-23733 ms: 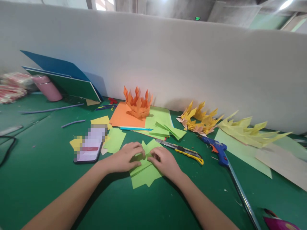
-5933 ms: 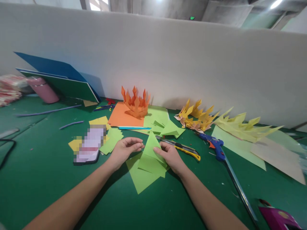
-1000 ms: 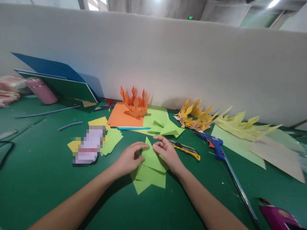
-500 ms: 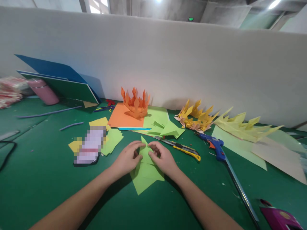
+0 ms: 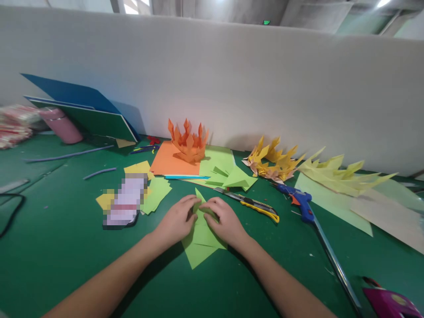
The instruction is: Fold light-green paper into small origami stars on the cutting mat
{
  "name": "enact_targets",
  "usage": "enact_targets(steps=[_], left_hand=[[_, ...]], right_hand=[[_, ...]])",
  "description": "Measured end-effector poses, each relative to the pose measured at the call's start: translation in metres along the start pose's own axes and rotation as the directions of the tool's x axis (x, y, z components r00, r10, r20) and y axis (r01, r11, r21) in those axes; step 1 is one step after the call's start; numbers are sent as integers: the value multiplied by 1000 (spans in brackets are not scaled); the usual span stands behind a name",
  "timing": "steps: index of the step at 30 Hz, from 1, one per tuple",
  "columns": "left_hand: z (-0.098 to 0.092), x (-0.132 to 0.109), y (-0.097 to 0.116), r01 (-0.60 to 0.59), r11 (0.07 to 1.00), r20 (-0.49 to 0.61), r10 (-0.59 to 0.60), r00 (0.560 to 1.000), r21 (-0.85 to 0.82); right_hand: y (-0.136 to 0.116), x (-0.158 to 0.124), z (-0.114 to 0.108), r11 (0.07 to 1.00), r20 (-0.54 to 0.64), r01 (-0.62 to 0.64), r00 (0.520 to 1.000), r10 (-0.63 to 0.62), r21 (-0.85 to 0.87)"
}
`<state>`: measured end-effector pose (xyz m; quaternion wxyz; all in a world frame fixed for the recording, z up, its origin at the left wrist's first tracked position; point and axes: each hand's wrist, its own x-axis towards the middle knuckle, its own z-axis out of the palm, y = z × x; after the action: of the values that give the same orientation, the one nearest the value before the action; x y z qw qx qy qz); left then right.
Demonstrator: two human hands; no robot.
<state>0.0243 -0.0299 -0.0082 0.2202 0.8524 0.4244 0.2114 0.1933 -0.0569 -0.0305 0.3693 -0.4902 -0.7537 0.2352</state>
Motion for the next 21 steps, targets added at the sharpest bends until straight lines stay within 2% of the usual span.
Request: enact_targets(steps=[8,17,21], left_hand=[[-2,-2,1,27,996,-11,-26,1000,82],[-7,-4,7,-33,989,86,20,996,145],[-7,-2,3,-58,994,27,56,998,95]], right_hand=[[3,-1,2,1000,-5,22,1000,-22,-20],[2,-1,2,996,14,51,999,-50,-74],[3,-1,3,994,19,68,998,-66,-89]])
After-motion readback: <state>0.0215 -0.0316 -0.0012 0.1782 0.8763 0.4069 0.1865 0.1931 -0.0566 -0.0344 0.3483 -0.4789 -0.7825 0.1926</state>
